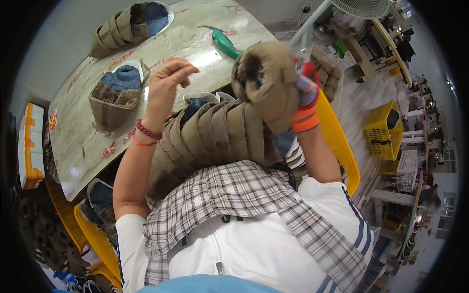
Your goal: The person trims the interior lining of beige slip-on shoes using a handheld electric trimmer and scissors. They handle each shoe one at a time, rotating it to access different areas, and place finished shoes into a yellow bin.
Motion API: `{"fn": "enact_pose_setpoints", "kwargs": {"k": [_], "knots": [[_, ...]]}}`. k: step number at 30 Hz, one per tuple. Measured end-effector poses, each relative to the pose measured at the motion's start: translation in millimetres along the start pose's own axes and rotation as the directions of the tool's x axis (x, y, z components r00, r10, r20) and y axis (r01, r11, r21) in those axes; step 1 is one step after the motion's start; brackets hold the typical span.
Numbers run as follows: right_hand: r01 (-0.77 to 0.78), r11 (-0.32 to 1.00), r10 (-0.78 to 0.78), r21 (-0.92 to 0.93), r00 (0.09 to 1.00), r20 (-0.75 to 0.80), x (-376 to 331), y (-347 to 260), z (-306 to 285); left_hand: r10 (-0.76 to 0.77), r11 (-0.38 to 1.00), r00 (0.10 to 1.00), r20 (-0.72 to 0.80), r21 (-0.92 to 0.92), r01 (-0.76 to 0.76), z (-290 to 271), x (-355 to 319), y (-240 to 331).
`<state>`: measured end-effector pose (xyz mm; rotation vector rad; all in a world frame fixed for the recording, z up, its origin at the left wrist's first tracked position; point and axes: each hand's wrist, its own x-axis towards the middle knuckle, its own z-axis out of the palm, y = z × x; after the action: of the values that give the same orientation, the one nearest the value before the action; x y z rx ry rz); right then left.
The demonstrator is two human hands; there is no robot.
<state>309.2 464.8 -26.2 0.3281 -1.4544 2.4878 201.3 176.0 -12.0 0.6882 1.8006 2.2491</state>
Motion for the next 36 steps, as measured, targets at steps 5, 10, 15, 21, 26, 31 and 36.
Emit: {"fn": "enact_pose_setpoints", "kwargs": {"k": [5,10,15,21,26,31,36], "knots": [[0.008,0.838,-0.196,-0.545,0.937,-0.289,-31,-103,9,0.422,-0.216,0.895,0.147,0.975,-0.058,-50,-18,2],[-0.164,0.087,-0.009,-0.983,0.986,-0.166,-68,-77,37,0.019,0.407,0.992,0.127,0.905,-0.123,-103,-79,-7],[-0.365,0.505,0.204,-0.782,0.931,-0.302,-90,-18,15,0.11,0.674,0.924,-0.367,0.711,0.202,-123,-142,-10],[-0.175,0.598,0.24,-0.782,0.97,-0.034,-92,38,5,-0.262,0.938,0.505,-0.822,-0.095,0.332,-127,-283,-51],[-0.052,0.326,0.178,-0.944,0.984,0.007,-108,62,-49,-0.442,0.892,0.502,-0.744,-0.304,0.336,-81,-288,-44],[-0.599,0.74,0.544,-0.306,0.801,-0.249,-83,47,-3,-0.408,0.902,0.734,-0.544,-0.113,0.417,-81,-276,-22],[-0.686,0.702,0.678,-0.194,0.726,-0.114,-53,34,43,-0.603,0.659,0.767,-0.22,-0.679,0.324,-89,-249,-33]]}}
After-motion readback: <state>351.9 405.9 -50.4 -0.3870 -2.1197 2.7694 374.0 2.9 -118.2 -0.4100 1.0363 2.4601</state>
